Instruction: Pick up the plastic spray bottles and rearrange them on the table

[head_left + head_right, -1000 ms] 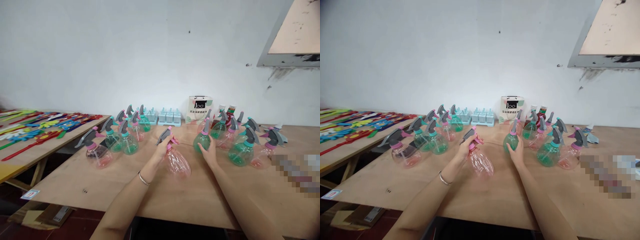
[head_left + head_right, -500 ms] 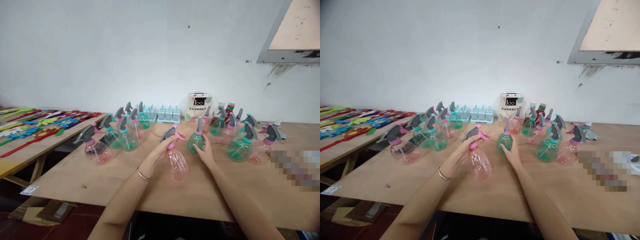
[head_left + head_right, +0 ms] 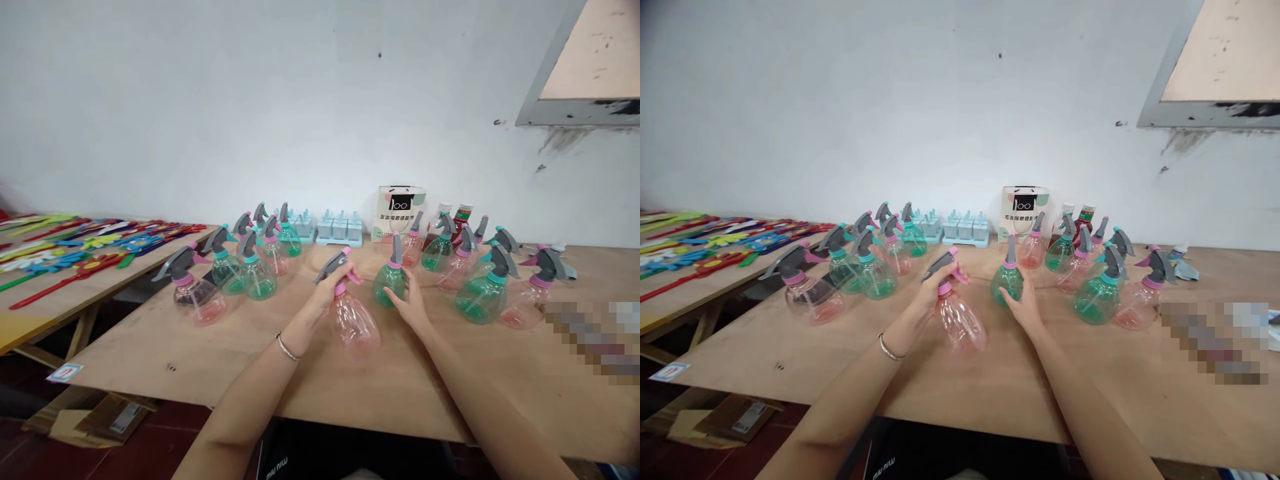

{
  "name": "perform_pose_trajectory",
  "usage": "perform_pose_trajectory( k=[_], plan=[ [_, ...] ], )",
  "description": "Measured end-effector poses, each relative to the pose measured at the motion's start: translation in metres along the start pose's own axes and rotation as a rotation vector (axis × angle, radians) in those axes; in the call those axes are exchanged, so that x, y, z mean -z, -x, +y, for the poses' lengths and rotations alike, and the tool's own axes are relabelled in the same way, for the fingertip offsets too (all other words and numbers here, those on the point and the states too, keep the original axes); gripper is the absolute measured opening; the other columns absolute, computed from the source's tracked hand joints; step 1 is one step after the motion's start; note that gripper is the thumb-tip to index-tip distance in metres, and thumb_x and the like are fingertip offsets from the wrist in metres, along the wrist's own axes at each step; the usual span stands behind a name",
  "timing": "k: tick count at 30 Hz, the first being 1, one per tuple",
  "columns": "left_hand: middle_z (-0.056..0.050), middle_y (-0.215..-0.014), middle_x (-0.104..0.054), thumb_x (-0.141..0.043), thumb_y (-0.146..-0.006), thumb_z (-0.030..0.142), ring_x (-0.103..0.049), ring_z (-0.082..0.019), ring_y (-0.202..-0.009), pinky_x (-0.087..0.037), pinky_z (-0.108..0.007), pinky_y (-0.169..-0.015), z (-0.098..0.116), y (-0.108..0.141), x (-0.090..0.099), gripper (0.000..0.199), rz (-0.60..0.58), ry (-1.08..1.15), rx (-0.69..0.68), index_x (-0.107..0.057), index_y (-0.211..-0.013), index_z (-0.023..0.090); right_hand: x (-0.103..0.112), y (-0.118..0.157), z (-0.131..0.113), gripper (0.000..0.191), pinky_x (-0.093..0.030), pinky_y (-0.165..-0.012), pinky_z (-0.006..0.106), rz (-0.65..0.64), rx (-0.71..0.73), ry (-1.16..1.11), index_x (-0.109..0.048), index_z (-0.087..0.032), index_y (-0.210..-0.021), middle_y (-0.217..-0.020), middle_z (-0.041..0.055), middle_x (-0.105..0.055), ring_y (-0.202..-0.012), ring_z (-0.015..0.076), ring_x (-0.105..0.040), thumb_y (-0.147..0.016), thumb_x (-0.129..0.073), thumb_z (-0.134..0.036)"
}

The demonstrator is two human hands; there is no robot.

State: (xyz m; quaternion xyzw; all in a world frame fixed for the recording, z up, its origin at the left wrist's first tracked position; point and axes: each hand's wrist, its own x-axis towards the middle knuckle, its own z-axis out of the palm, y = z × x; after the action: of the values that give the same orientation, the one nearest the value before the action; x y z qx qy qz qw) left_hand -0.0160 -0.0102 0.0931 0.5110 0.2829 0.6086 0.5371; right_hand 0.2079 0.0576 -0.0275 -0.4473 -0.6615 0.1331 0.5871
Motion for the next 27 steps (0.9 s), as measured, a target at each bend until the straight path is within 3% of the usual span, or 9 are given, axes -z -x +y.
perform_pose_trajectory(
  k=[3,9,15,19,23,25,27],
  plan=[
    [-0.001,-0.060,-0.062,-0.069,-0.076,0.046,-0.065,-0.015,-0.068,-0.052,-0.026,-0.071,-0.004,-0.001,0.003,0.032,0.062,-0.047,-0.006,-0.061,-0.060,0.019,-0.001,0.001,-0.001,0.071,-0.045,-0.108,0.058,0.015,0.005,0.001,-0.045,-0.023,-0.140,-0.142,0.0160,-0.055,-0.130,0.0330,-0.055,-0.079,-0.073,-0.046],
    [-0.003,-0.089,-0.073,-0.071,-0.077,0.041,-0.069,-0.017,-0.094,-0.051,-0.030,-0.096,-0.009,-0.004,0.008,0.021,-0.099,0.014,-0.070,-0.072,-0.081,0.020,0.000,0.000,-0.001,0.072,-0.044,-0.110,0.057,-0.002,0.015,-0.007,-0.045,-0.022,-0.141,-0.144,0.0162,-0.053,-0.132,0.0326,-0.054,-0.080,-0.073,-0.048],
    [-0.001,-0.063,-0.062,-0.068,-0.077,0.047,-0.062,-0.014,-0.067,-0.051,-0.027,-0.076,-0.004,-0.001,0.004,0.033,-0.034,-0.117,-0.082,-0.063,-0.060,0.020,0.000,0.001,-0.001,0.072,-0.044,-0.110,0.057,-0.006,0.012,-0.011,-0.045,-0.022,-0.141,-0.144,0.0158,-0.053,-0.132,0.0321,-0.054,-0.080,-0.073,-0.047],
    [-0.002,-0.072,-0.066,-0.068,-0.078,0.050,-0.060,-0.013,-0.068,-0.048,-0.023,-0.063,0.012,0.008,0.008,0.032,0.013,-0.303,-0.027,-0.067,-0.066,0.020,0.000,0.001,-0.001,0.071,-0.045,-0.110,0.057,-0.007,0.016,-0.016,-0.045,-0.023,-0.141,-0.143,0.0158,-0.054,-0.131,0.0320,-0.055,-0.080,-0.074,-0.046],
    [-0.004,-0.089,-0.072,-0.075,-0.074,0.045,-0.064,-0.016,-0.076,-0.049,-0.023,-0.060,0.046,0.022,0.045,0.028,0.161,-0.540,-0.082,-0.075,-0.090,0.022,-0.001,0.001,-0.001,0.071,-0.045,-0.109,0.058,-0.009,0.013,-0.019,-0.046,-0.022,-0.140,-0.143,0.0163,-0.054,-0.130,0.0329,-0.056,-0.079,-0.074,-0.046],
    [-0.005,-0.089,-0.073,-0.077,-0.072,0.042,-0.064,-0.017,-0.076,-0.050,-0.024,-0.061,0.063,0.029,0.077,0.030,0.271,-0.670,-0.171,-0.075,-0.092,0.020,-0.002,0.001,-0.002,0.072,-0.045,-0.109,0.058,-0.004,0.011,-0.015,-0.046,-0.022,-0.140,-0.142,0.0164,-0.055,-0.129,0.0332,-0.056,-0.079,-0.074,-0.047],
    [-0.005,-0.088,-0.073,-0.077,-0.069,0.041,-0.065,-0.019,-0.081,-0.050,-0.024,-0.062,0.075,0.035,0.113,0.033,0.459,-0.736,-0.205,-0.075,-0.094,0.019,-0.003,0.002,-0.003,0.072,-0.045,-0.109,0.058,0.000,0.013,-0.011,-0.047,-0.022,-0.141,-0.141,0.0164,-0.056,-0.129,0.0335,-0.056,-0.079,-0.074,-0.048]
  ],
)
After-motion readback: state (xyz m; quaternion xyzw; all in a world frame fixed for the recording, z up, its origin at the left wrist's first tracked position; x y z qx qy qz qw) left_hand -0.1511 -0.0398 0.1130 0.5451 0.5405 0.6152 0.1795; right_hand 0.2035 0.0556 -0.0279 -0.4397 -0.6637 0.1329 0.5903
